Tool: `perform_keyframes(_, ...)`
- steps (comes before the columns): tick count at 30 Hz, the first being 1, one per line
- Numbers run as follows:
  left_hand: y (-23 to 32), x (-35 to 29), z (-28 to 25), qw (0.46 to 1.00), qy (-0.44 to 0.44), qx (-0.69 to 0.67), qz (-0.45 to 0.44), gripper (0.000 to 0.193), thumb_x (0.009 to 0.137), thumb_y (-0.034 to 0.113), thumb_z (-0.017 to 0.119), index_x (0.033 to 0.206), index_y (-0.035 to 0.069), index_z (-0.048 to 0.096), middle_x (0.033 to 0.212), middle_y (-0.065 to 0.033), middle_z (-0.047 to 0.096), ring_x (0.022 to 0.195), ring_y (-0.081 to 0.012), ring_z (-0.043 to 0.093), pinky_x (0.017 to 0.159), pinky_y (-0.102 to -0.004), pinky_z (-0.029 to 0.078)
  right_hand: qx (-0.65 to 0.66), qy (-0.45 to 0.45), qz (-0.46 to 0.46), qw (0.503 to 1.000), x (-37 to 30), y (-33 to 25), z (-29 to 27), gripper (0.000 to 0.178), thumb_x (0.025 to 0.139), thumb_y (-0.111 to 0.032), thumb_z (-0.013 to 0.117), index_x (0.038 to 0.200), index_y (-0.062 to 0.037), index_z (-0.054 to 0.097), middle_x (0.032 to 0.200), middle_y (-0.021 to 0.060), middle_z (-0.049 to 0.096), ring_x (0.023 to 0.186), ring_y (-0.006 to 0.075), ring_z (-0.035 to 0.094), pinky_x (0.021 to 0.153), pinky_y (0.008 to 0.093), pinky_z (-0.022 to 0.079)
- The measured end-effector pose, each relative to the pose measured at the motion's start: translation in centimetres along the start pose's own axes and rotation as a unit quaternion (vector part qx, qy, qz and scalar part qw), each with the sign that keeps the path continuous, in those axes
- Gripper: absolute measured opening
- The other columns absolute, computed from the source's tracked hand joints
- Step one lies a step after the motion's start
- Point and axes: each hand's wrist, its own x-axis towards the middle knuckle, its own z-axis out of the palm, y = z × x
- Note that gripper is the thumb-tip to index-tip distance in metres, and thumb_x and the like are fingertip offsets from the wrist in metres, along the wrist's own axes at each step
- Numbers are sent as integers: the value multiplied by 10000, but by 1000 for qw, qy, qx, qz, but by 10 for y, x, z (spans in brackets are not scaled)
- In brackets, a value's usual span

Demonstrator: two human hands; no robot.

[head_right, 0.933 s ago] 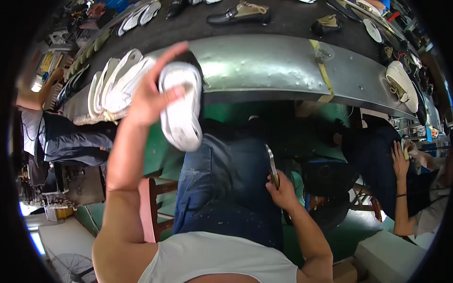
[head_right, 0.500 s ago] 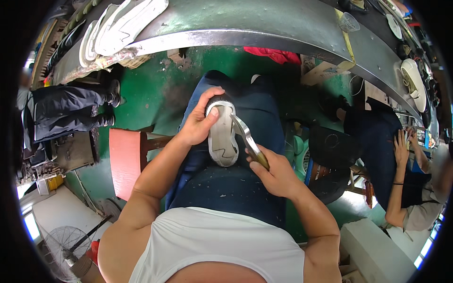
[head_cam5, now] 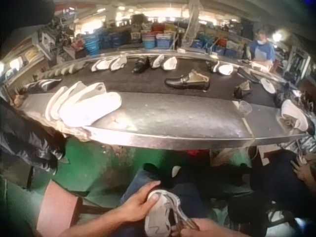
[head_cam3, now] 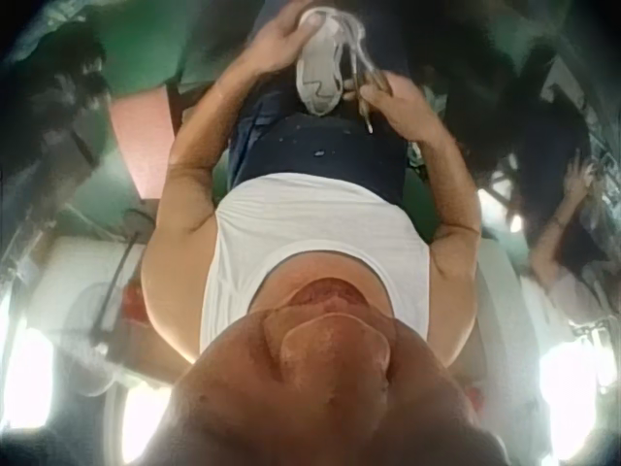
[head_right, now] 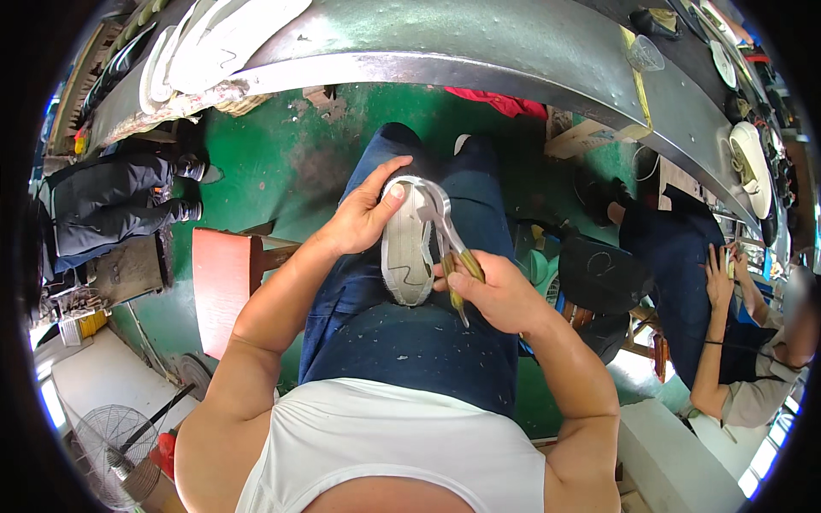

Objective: Manually lasting shoes by pulling material over the mold with pliers and placing finished units on a conveyor belt.

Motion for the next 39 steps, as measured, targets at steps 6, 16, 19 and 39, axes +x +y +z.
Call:
perform_keyframes(6, -6, 4, -2, 999, -13, -20, -42, 549, 1077, 361, 459, 1537, 85, 341, 1357, -150, 558, 1248, -219, 527, 1088, -341, 393, 149, 4, 66, 987, 7, -3, 11, 382, 1043, -208, 537, 1326, 49, 525, 1267, 123, 623, 1157, 224, 628, 989, 390, 520)
perform_keyframes(16, -10, 8, 2, 999, -32, -16, -39, 586, 1079, 392, 438, 1555, 77, 306, 1345, -168, 575, 1259, -228, 524, 1097, -342, 384, 119, 26, 73, 990, 12, -3, 8, 350, 1051, -222, 531, 1298, 25, 557, 1227, 115, 650, 1110, 216, 656, 933, 386, 565)
perform_keyframes(19, -8, 9, 4, 999, -20, -3, -31, 575, 1075, 376, 463, 1545, 74, 327, 1349, -165, 572, 1261, -222, 521, 1095, -341, 387, 144, 40, 83, 985, 13, -10, 10, 318, 1041, -228, 541, 1236, 19, 582, 1112, 102, 679, 938, 184, 689, 814, 330, 581)
perform_keyframes(39, -16, 18, -12, 942, -138, -290, -101, 531, 1023, 169, 605, 1517, 121, 418, 1288, -38, 604, 1147, -129, 561, 1006, -286, 454, -457, 282, -185, 823, 36, 70, 7, 261, 941, -127, 645, 1137, 34, 583, 916, 200, 695, 796, 377, 692, 742, 423, 542)
